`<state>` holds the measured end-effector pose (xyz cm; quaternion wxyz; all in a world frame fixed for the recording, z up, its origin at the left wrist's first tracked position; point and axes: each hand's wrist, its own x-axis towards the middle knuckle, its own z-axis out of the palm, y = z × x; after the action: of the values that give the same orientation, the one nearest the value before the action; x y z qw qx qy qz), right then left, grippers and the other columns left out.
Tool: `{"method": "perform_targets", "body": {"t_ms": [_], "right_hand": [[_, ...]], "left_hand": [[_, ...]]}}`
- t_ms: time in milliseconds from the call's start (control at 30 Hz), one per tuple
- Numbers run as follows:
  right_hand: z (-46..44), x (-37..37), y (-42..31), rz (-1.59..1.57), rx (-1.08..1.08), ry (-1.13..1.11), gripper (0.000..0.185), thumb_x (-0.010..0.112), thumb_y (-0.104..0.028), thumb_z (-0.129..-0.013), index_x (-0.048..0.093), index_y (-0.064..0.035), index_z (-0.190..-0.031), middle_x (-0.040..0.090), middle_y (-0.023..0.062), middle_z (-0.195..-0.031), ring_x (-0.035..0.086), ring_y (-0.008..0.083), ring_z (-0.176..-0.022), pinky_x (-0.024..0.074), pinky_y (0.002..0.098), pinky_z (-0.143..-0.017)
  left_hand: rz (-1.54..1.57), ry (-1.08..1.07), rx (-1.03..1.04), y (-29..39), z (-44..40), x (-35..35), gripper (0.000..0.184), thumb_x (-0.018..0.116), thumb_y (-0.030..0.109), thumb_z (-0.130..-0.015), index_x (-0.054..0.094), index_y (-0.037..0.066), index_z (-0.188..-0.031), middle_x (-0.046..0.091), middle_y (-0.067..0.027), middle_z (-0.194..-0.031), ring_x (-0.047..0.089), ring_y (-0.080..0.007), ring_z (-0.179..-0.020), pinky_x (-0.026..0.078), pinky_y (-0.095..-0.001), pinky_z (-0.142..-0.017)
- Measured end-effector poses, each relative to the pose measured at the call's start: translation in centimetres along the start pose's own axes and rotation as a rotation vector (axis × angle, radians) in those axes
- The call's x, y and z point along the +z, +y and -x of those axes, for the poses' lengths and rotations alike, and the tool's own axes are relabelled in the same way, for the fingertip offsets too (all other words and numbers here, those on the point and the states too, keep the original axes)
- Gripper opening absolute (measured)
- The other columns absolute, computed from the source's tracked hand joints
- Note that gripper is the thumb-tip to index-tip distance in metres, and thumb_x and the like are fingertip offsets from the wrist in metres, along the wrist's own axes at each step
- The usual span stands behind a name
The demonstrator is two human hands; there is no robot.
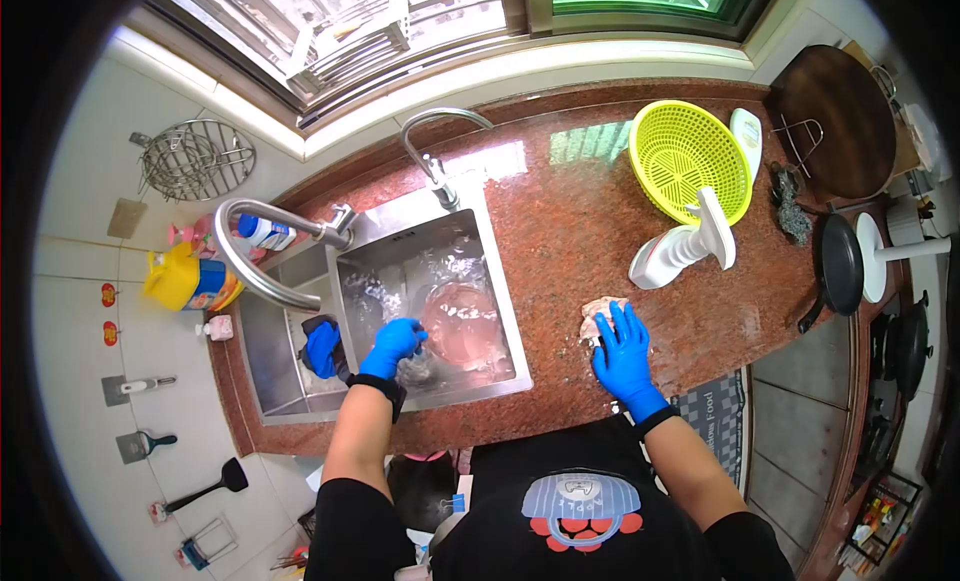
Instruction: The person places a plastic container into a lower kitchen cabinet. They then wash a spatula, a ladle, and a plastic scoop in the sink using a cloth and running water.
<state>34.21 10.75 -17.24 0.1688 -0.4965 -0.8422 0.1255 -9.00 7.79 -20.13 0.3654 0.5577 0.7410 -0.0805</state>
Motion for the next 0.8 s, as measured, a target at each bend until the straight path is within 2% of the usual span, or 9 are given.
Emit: {"method": "perform_targets", "body": {"t_ms": [67, 167, 200, 300, 333, 433, 633, 733, 800], "right_hand": [[0.0, -0.2, -0.1, -0.008, 0.000, -0.004, 0.057, 0.056, -0.019, -0.072, 0.042, -0.0130, -0.128, 0.033, 0.0192, -0.135, 0.029, 0.0404, -0.124, 0.0256, 0.0502, -0.097], [0.0, -0.4, -0.1, -0.012, -0.004, -0.008, 0.058, 0.056, -0.018, -0.072, 0.042, -0.0125, -0.128, 0.032, 0.0192, -0.135, 0.028, 0.0400, -0.125, 0.0250, 0.0499, -0.098], [0.0, -0.4, -0.1, -0.008, -0.004, -0.007, 0.058, 0.056, -0.018, -0.072, 0.042, -0.0124, -0.128, 0.032, 0.0193, -0.135, 0.028, 0.0399, -0.125, 0.0250, 0.0498, -0.098], [0.0, -0.6, -0.3, -0.016, 0.007, 0.013, 0.055, 0.055, -0.016, -0.073, 0.045, -0.0117, -0.127, 0.035, 0.0180, -0.134, 0.029, 0.0396, -0.124, 0.0252, 0.0481, -0.098], [0.0, -0.7, -0.4, -0.018, 0.010, 0.011, 0.055, 0.055, -0.016, -0.072, 0.045, -0.0118, -0.126, 0.035, 0.0179, -0.134, 0.029, 0.0395, -0.124, 0.0251, 0.0480, -0.098], [-0.1, -0.9, -0.6, -0.014, 0.013, 0.005, 0.054, 0.055, -0.016, -0.072, 0.046, -0.0120, -0.126, 0.035, 0.0179, -0.133, 0.030, 0.0390, -0.124, 0.0249, 0.0477, -0.098], [0.1, -0.6, -0.2, 0.021, 0.002, -0.034, 0.059, 0.055, -0.020, -0.073, 0.041, -0.0129, -0.130, 0.031, 0.0174, -0.137, 0.026, 0.0388, -0.127, 0.0250, 0.0479, -0.099], [0.1, -0.7, -0.3, 0.022, 0.002, -0.037, 0.059, 0.055, -0.020, -0.072, 0.041, -0.0132, -0.130, 0.031, 0.0168, -0.136, 0.026, 0.0385, -0.127, 0.0254, 0.0476, -0.099], [0.0, -0.7, -0.3, 0.022, -0.005, -0.022, 0.060, 0.056, -0.019, -0.072, 0.041, -0.0133, -0.129, 0.032, 0.0164, -0.136, 0.027, 0.0385, -0.126, 0.0257, 0.0475, -0.098]], "left_hand": [[-0.370, 0.329, 0.142, 0.9, 2.3, -1.1, 0.023, 0.058, 0.018, -0.077, 0.063, 0.007, -0.096, 0.062, -0.0163, -0.073, 0.061, -0.0306, -0.066, 0.046, -0.0422, -0.059], [-0.411, 0.585, 0.117, -0.3, 4.6, -1.2, 0.032, 0.052, 0.009, -0.077, 0.059, 0.012, -0.109, 0.062, -0.0143, -0.075, 0.060, -0.0314, -0.066, 0.044, -0.0441, -0.060], [-0.482, 0.555, 0.048, -0.6, 5.4, -1.5, 0.049, 0.050, 0.003, -0.074, 0.052, 0.017, -0.120, 0.063, -0.0138, -0.091, 0.059, -0.0281, -0.070, 0.043, -0.0403, -0.064], [-0.774, 0.764, 0.077, 0.8, 9.1, -3.7, 0.057, 0.050, 0.002, -0.071, 0.046, 0.018, -0.126, 0.058, -0.0110, -0.104, 0.057, -0.0232, -0.074, 0.040, -0.0385, -0.068], [-0.835, 0.819, 0.094, 1.0, 10.2, -4.0, 0.072, 0.051, -0.001, -0.067, 0.036, 0.020, -0.134, 0.052, -0.0071, -0.115, 0.052, -0.0193, -0.076, 0.036, -0.0375, -0.073], [-0.843, 1.026, 0.228, 2.0, 12.1, -5.3, 0.071, 0.054, -0.002, -0.064, 0.042, 0.019, -0.130, 0.056, -0.0073, -0.107, 0.050, -0.0197, -0.071, 0.036, -0.0366, -0.069], [-0.346, 1.146, 0.134, -1.0, 10.4, -5.0, 0.047, 0.056, -0.005, -0.068, 0.058, 0.007, -0.114, 0.061, -0.0108, -0.089, 0.056, -0.0211, -0.071, 0.043, -0.0298, -0.063], [0.083, 1.229, 0.075, -1.7, 9.6, -3.8, 0.036, 0.058, -0.003, -0.075, 0.059, 0.003, -0.110, 0.060, -0.0061, -0.079, 0.054, -0.0169, -0.067, 0.043, -0.0286, -0.059], [0.500, 1.079, 0.013, -1.4, 9.6, -3.6, 0.033, 0.059, 0.002, -0.076, 0.059, 0.003, -0.110, 0.059, -0.0021, -0.076, 0.051, -0.0122, -0.065, 0.042, -0.0261, -0.057]]}}
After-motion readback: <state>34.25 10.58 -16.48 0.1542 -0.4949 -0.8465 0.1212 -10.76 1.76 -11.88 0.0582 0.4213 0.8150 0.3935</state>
